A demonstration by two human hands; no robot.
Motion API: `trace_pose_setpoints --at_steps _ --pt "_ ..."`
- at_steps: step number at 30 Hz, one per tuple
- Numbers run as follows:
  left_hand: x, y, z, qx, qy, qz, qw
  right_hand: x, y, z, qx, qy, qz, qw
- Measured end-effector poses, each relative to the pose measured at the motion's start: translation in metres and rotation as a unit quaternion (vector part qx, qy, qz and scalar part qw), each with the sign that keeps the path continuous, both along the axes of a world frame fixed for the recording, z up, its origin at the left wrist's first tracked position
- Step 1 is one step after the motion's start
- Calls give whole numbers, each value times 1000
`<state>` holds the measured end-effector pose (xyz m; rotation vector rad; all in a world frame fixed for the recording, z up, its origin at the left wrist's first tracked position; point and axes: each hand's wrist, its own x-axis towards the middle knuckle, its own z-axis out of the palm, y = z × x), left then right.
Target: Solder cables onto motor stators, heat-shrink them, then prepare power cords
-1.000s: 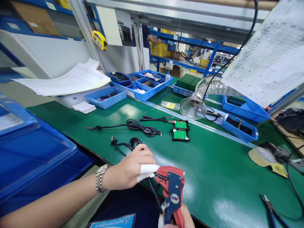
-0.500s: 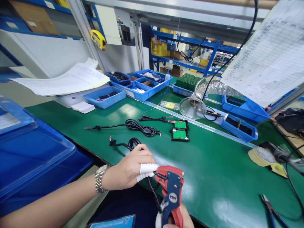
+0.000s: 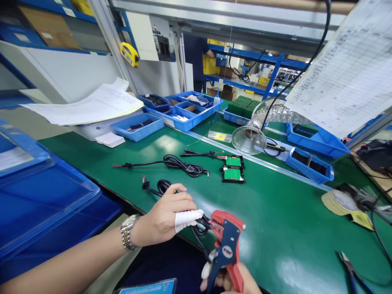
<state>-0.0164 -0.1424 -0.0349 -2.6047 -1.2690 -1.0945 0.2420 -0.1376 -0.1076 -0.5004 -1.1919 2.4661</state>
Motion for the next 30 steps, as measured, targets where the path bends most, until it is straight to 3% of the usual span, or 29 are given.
trace_pose_setpoints --at_steps 3,6,10,12,14,20,25,30 --pt "-3 -1 1 -61 -49 5 997 8 5 3 23 -1 -79 997" --pt "-4 -2 2 -219 -121 4 968 13 7 6 18 -13 -132 991" --pt "0 -2 -5 -428 -312 7 848 10 4 8 28 -32 -143 989" --pt "2 -1 -10 -469 -379 4 798 7 3 9 33 -40 -144 988" --pt "3 1 -15 -481 -404 -4 778 5 2 12 35 -49 -143 988" --pt "5 1 -18 -494 -414 -9 765 3 2 17 43 -82 -153 984" --pt "4 0 -12 -469 -338 6 816 8 4 19 55 -116 -115 985" --pt "2 -1 -10 -468 -281 -20 837 11 7 20 59 -117 -3 991"
